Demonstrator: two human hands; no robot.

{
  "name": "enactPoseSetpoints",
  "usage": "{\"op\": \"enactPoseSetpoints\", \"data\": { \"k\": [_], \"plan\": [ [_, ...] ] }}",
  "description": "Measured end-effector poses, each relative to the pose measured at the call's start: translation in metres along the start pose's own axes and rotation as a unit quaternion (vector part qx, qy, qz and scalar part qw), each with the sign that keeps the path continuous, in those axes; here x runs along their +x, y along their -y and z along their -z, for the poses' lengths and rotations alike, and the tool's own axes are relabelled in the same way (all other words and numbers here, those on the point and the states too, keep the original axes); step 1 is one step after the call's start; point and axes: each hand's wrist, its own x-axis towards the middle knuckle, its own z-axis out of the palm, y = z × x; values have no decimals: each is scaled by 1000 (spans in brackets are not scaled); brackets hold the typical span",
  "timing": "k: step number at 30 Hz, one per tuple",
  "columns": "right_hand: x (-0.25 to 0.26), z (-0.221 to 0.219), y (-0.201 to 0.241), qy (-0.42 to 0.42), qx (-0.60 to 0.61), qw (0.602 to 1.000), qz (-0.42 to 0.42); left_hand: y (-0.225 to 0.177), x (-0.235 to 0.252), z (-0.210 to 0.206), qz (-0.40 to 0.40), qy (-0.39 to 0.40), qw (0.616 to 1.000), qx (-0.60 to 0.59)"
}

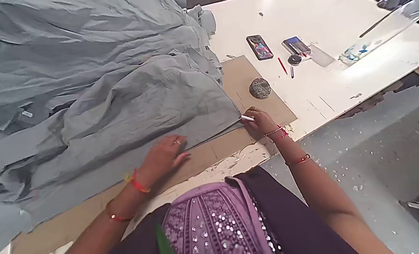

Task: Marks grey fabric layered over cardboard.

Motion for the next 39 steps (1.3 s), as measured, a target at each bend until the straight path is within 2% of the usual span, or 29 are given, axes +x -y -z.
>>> {"op": "enactPoseSetpoints", "data": {
  "k": [3, 6, 10, 12, 14, 16, 18, 20, 23, 26, 31, 34, 39],
  "plan": [
    [12, 2, 8, 8, 14, 996, -86, -10, 27, -6, -20, 73, 997, 16],
    [28, 7, 16, 77, 12, 978, -193, -6, 40, 3, 12, 123, 992, -1],
    [41, 12, 26, 127, -1, 962, -242, 6, 52, 12, 77, 195, 978, -3],
    [43, 16, 23, 113, -6, 966, -234, 14, 50, 1, 61, 172, 983, 2],
    [45, 23, 4, 26, -31, 973, -226, 19, 44, -15, 28, 121, 992, 20],
    [52, 36, -10, -59, -87, 947, -304, 23, 38, -30, -1, 54, 998, 38],
    [61, 47, -28, -66, -129, 904, -402, 24, 34, -40, -4, 7, 999, 45],
    [69, 48, -49, -50, -134, 882, -449, 24, 34, -42, 11, -2, 999, 44],
    [72, 42, -56, -70, -141, 878, -451, 24, 32, -43, 39, 3, 999, 11],
    [62, 33, -42, -98, -108, 877, -457, 21, 30, -42, 55, -4, 998, -15],
    [32, 21, 43, -68, 12, 920, -386, 11, 31, -41, 73, -18, 997, -23],
    [23, -8, 82, -67, -43, 956, -282, 7, 31, -28, 114, 44, 990, -76],
    [19, -33, 85, -32, -111, 959, -261, 22, 13, -29, 113, -11, 982, -153]
  ]
}}
